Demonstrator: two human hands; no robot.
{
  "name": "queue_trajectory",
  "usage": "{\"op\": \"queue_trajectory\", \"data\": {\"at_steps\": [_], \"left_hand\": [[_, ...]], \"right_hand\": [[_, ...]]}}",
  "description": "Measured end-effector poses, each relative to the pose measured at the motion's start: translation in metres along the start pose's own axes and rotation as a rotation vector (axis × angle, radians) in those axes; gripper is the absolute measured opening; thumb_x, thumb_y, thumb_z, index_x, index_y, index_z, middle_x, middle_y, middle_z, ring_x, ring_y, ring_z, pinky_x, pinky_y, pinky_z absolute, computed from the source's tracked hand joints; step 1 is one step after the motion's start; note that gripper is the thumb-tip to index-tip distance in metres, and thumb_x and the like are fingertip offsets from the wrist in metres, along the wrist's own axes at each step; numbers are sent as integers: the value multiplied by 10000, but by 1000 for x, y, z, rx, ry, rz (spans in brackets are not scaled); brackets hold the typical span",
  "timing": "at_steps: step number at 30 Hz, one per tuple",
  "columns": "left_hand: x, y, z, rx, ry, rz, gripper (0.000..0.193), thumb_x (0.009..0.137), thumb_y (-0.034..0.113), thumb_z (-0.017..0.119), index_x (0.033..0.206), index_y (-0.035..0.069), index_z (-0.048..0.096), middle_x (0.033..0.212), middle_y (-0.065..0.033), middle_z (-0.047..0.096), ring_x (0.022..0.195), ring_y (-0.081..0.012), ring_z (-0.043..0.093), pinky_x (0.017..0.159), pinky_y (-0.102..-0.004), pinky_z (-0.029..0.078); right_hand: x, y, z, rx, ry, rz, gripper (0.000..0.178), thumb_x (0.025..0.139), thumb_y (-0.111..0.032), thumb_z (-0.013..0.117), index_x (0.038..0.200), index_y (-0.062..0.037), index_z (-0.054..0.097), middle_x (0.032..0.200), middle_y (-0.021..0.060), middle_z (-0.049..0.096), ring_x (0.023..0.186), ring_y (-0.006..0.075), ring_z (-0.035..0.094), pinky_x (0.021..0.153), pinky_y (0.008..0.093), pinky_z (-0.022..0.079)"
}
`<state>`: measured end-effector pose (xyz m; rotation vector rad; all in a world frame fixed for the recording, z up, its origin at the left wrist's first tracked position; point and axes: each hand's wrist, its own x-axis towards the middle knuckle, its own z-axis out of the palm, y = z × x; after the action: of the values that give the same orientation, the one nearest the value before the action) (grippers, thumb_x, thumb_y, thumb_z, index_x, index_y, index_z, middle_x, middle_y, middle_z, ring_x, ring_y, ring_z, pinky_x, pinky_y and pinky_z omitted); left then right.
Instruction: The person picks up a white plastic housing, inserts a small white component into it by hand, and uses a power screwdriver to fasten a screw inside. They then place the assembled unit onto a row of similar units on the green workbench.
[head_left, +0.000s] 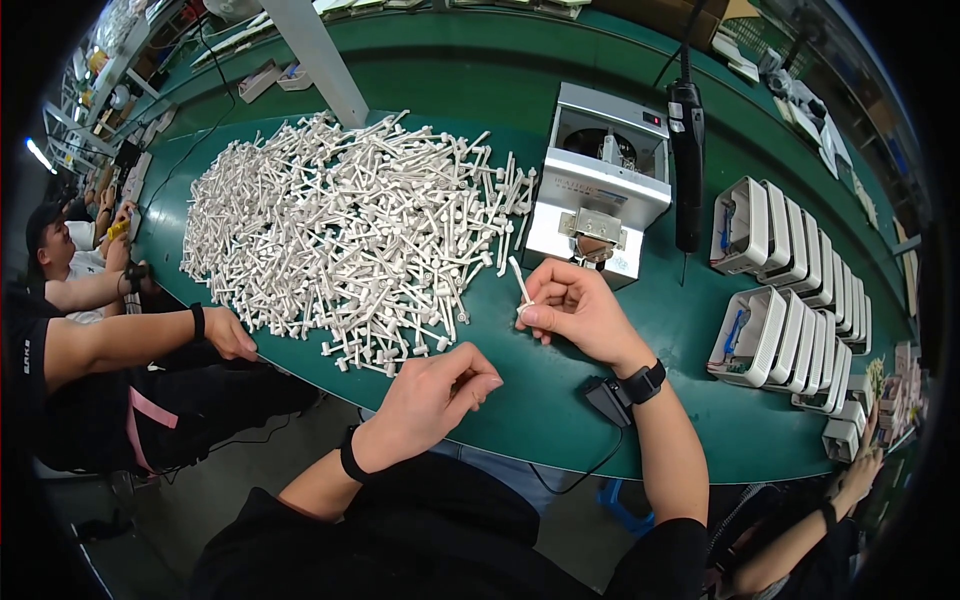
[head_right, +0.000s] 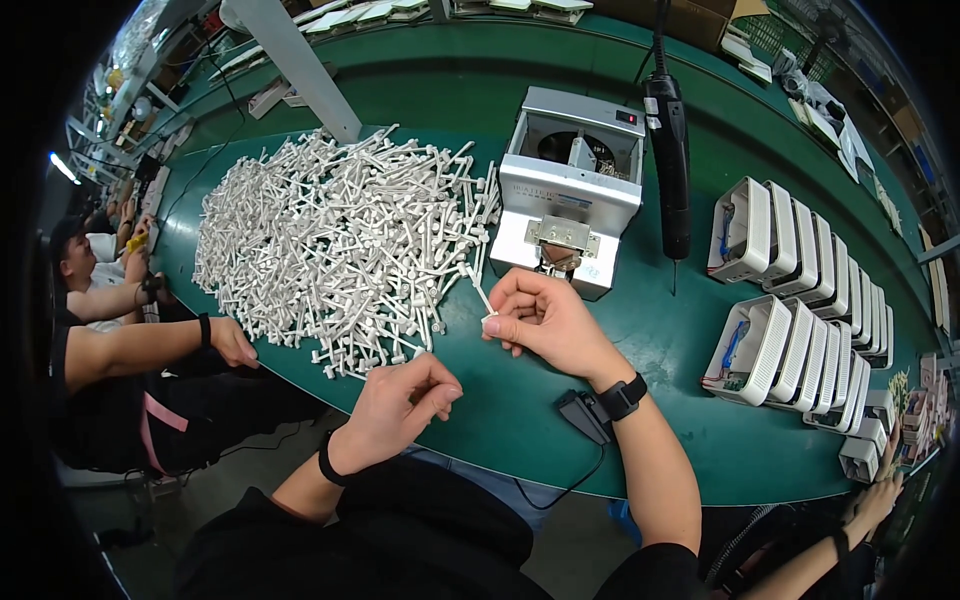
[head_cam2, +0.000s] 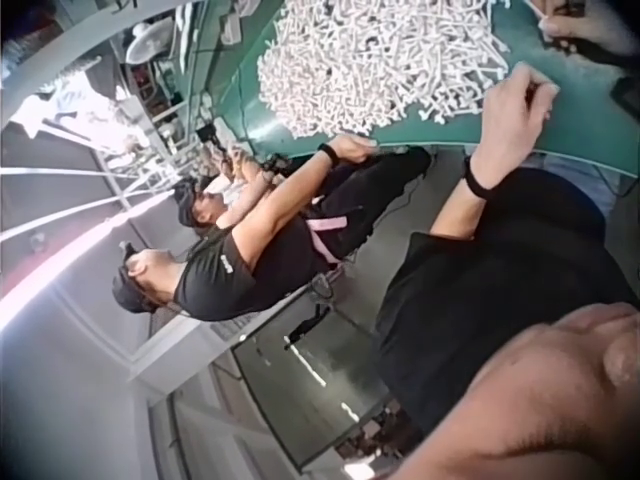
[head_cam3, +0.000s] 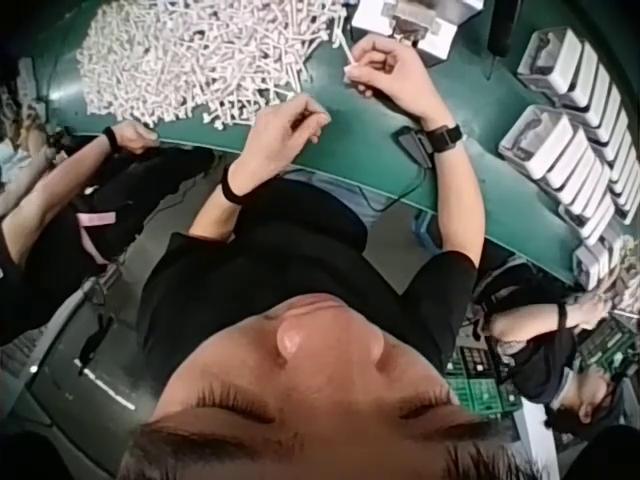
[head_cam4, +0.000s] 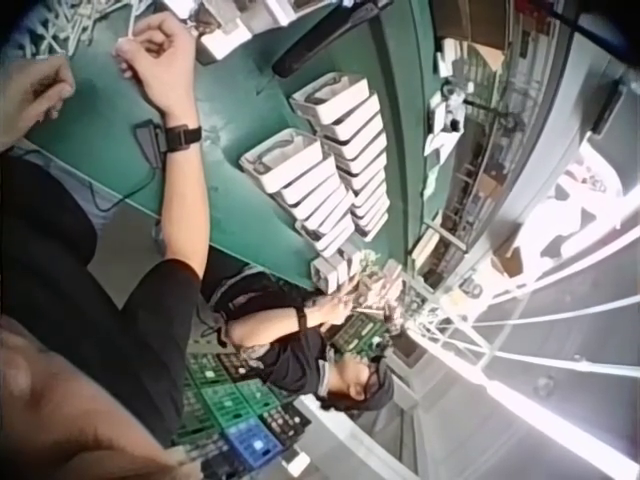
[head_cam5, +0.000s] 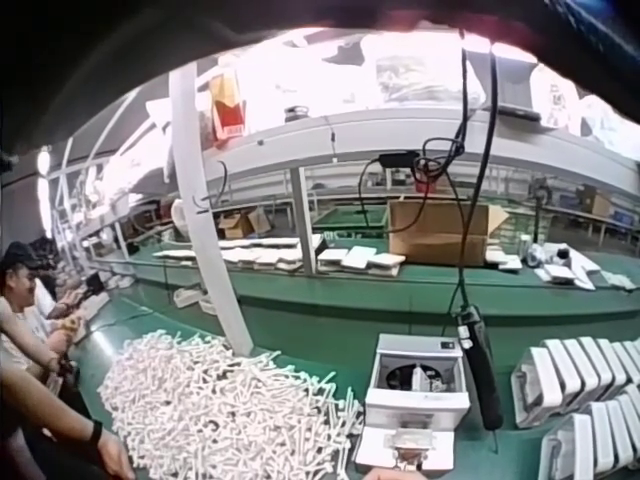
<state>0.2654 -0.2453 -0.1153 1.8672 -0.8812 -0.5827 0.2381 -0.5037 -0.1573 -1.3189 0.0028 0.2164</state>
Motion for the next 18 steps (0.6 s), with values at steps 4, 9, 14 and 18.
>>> {"op": "queue_trajectory", "data": {"at_steps": [4, 9, 14, 18], "left_hand": [[-4, 8, -1, -611, 9, -255, 106, 1037, 67, 642, 1006, -33, 625, 806, -109, 696, 661, -162, 712, 525, -267, 559], [-2, 18, -5, -693, 134, -213, 128, 1042, 59, 628, 961, -32, 588, 811, -137, 675, 646, -192, 701, 485, -278, 559], [-11, 18, -16, -959, 145, -84, 237, 1091, 160, 559, 924, -5, 524, 751, -122, 635, 581, -209, 659, 444, -281, 511], [-22, 18, -18, -1124, 81, 154, 310, 1126, 248, 488, 936, 5, 519, 760, -126, 638, 532, -196, 614, 443, -260, 436]], "right_hand": [[0, -1, 2, 1, 9, 5, 197, 961, -131, 771, 1046, -43, 617, 873, 42, 725, 740, 75, 665, 638, 221, 539], [0, -3, 5, 6, 23, 14, 207, 956, -158, 785, 1018, -52, 619, 822, -1, 688, 711, 47, 625, 621, 213, 519], [-1, -4, 5, -7, 24, 11, 203, 956, -154, 783, 1024, -50, 622, 818, -2, 685, 713, 48, 626, 621, 213, 519], [1, 1, 1, -11, 13, 13, 190, 959, -100, 764, 1060, -35, 617, 900, 68, 742, 766, 90, 688, 645, 227, 552]]}}
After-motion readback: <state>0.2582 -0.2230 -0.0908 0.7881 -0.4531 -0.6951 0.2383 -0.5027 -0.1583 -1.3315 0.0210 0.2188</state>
